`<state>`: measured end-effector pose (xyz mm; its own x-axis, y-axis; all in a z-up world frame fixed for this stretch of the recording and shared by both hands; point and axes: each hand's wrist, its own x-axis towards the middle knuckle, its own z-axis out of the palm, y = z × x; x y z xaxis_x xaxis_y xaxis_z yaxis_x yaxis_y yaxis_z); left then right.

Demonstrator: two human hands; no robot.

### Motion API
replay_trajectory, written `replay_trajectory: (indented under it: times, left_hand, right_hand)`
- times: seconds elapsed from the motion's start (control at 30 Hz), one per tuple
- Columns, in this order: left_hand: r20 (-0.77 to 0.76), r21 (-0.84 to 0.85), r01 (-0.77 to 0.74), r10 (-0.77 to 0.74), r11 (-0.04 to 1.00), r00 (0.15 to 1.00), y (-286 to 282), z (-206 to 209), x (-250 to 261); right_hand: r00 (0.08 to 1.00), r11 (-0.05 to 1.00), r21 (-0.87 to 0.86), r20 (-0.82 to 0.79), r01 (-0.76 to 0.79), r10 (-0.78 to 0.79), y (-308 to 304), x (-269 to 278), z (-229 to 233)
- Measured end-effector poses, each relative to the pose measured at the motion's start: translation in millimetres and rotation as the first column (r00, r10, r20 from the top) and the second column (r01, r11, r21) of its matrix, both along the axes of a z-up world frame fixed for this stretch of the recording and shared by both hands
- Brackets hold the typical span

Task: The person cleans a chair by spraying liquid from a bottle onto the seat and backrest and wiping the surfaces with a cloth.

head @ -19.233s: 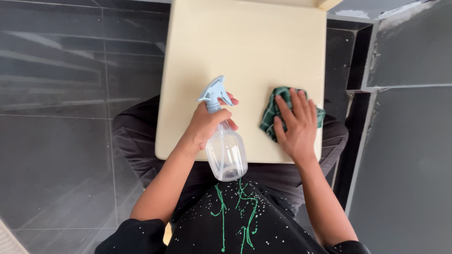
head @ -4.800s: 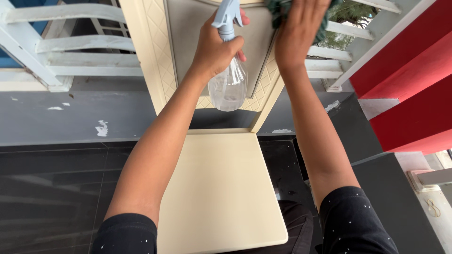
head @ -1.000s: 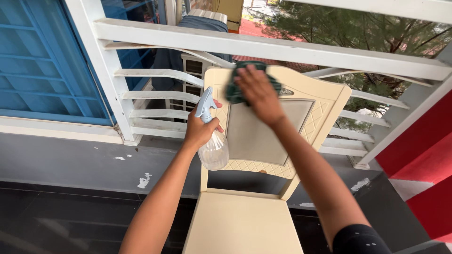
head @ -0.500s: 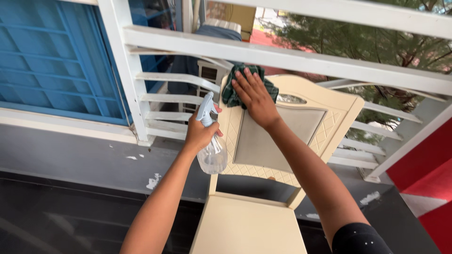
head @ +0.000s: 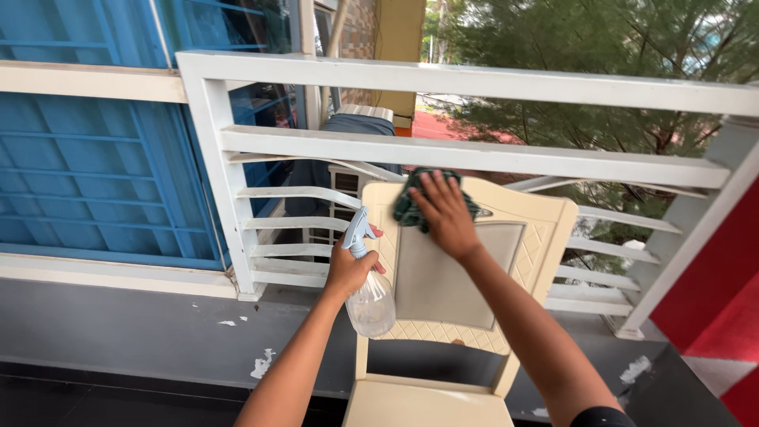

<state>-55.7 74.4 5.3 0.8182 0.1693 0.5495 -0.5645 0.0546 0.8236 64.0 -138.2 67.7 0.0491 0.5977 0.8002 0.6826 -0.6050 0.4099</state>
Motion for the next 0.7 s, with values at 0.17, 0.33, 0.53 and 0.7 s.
replay_trajectory:
  times: [0.17, 0.33, 0.53, 0.7]
  left_hand:
    - [0.056, -0.073, 0.008, -0.004, 0.997, 0.998, 12, -18, 13]
    - [0.075, 0.028, -0.021, 0.019, 0.999, 0.997, 3, -14, 9]
    - [0.041, 0.013, 0.002, -0.003, 1.0, 0.999, -12, -2, -12]
    - [0.031, -0.005, -0.004, 0.004, 1.0, 1.0, 14, -19, -10]
  right_hand:
    - [0.993, 0.984, -0.139, 0.003, -0.115, 0.117, 49, 0, 2]
    - [0.997, 0.965, -0.251, -0.004, -0.08, 0.081, 12, 0, -2]
    - [0.999, 0.987, -0.158, -0.026, -0.044, 0.04, -9, -7, -5]
    - [0.997, 0.993, -0.08, -0.015, -0.082, 0.081, 47, -9, -7]
